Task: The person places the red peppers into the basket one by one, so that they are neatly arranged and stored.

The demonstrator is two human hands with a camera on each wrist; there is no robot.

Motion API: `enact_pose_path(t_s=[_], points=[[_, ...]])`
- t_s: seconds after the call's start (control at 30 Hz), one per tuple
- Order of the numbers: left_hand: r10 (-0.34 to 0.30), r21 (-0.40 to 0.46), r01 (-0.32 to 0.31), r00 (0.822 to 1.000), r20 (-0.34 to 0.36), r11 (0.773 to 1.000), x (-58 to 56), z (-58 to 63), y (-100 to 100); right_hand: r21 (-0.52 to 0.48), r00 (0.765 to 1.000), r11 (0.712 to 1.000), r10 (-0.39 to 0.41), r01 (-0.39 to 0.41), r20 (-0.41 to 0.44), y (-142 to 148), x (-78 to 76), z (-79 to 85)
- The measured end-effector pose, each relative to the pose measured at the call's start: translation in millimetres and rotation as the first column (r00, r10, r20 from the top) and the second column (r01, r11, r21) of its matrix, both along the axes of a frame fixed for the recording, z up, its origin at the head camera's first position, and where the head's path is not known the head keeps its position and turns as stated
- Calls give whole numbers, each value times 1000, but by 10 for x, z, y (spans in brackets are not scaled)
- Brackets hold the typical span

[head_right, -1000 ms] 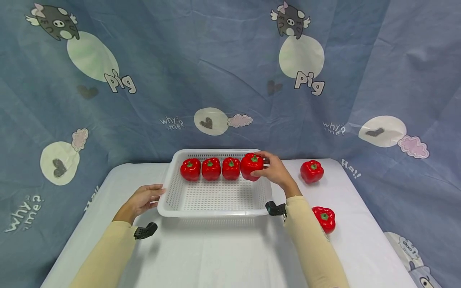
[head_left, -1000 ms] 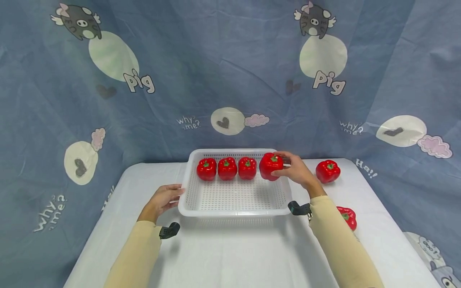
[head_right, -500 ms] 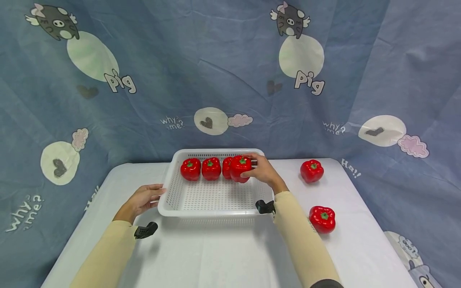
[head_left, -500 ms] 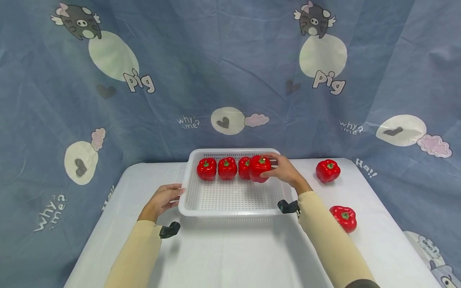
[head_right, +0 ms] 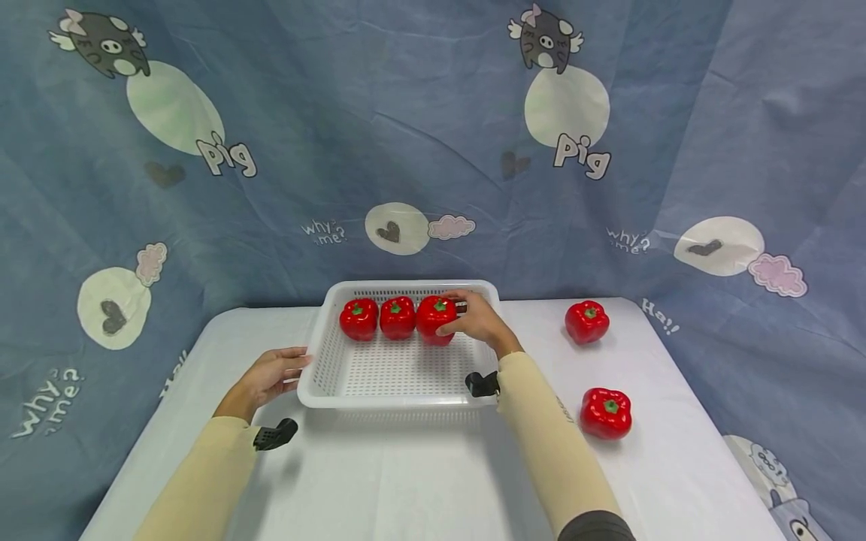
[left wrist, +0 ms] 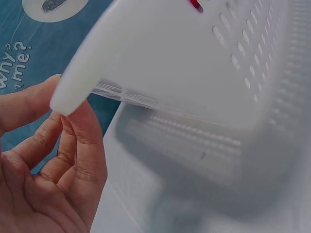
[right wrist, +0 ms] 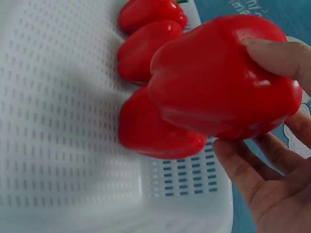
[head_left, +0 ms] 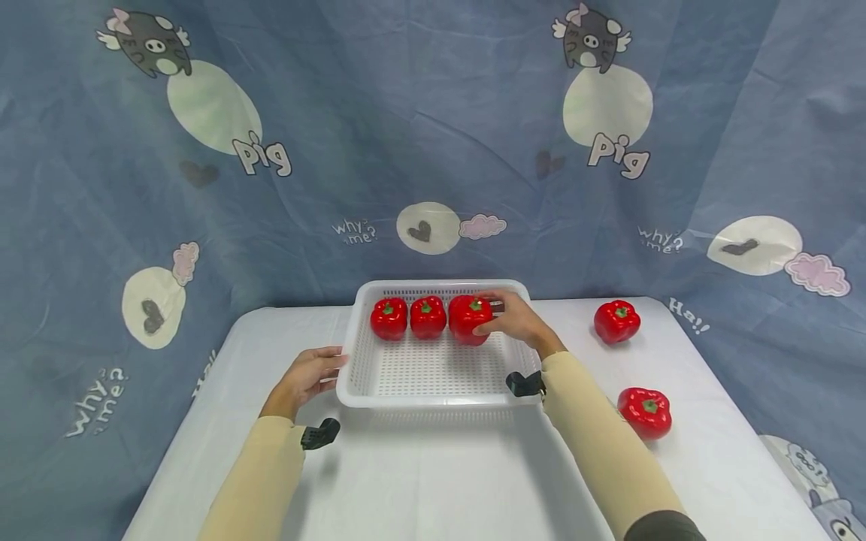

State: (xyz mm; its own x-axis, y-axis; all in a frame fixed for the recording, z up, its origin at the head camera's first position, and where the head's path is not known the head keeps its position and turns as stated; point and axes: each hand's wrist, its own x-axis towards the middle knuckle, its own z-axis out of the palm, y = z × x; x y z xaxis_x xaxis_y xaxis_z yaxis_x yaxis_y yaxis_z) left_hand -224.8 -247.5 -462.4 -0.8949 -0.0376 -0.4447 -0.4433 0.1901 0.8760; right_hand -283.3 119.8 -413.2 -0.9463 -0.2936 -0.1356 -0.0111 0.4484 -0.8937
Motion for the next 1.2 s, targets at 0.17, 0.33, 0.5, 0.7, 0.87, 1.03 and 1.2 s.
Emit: enact_pose_path(t_s=[0.17,0.33,0.5,0.7,0.87,1.03,1.2], points=[[2,3,-2,1000,-12,1000,7,-8,-2,-7,1000,1000,24,-24,17,-77,-27,-24],[0,4,0,1000,-17,1000,5,-17,-13,8,999,1000,29,-29,20,-165,-40,-20],[2,5,-2,1000,-16,1000,3,-23,-17,21,999,999,30,-31,28,-259,-54,-21],[6,3,-6,1000,-12,1000,-9,-40,-17,14,997,1000,22,-23,72,-379,-74,-63],[8,4,-8,1000,-2,1000,-16,-50,-26,13,996,1000,21,-22,85,-488,-74,-81],[5,-3,-5,1000,-1,1000,-15,-43,-31,49,998,998,41,-44,53,-595,-71,-85],[7,2,-7,1000,-9,1000,-7,-35,-31,70,997,995,63,-65,42,-709,-65,-124]])
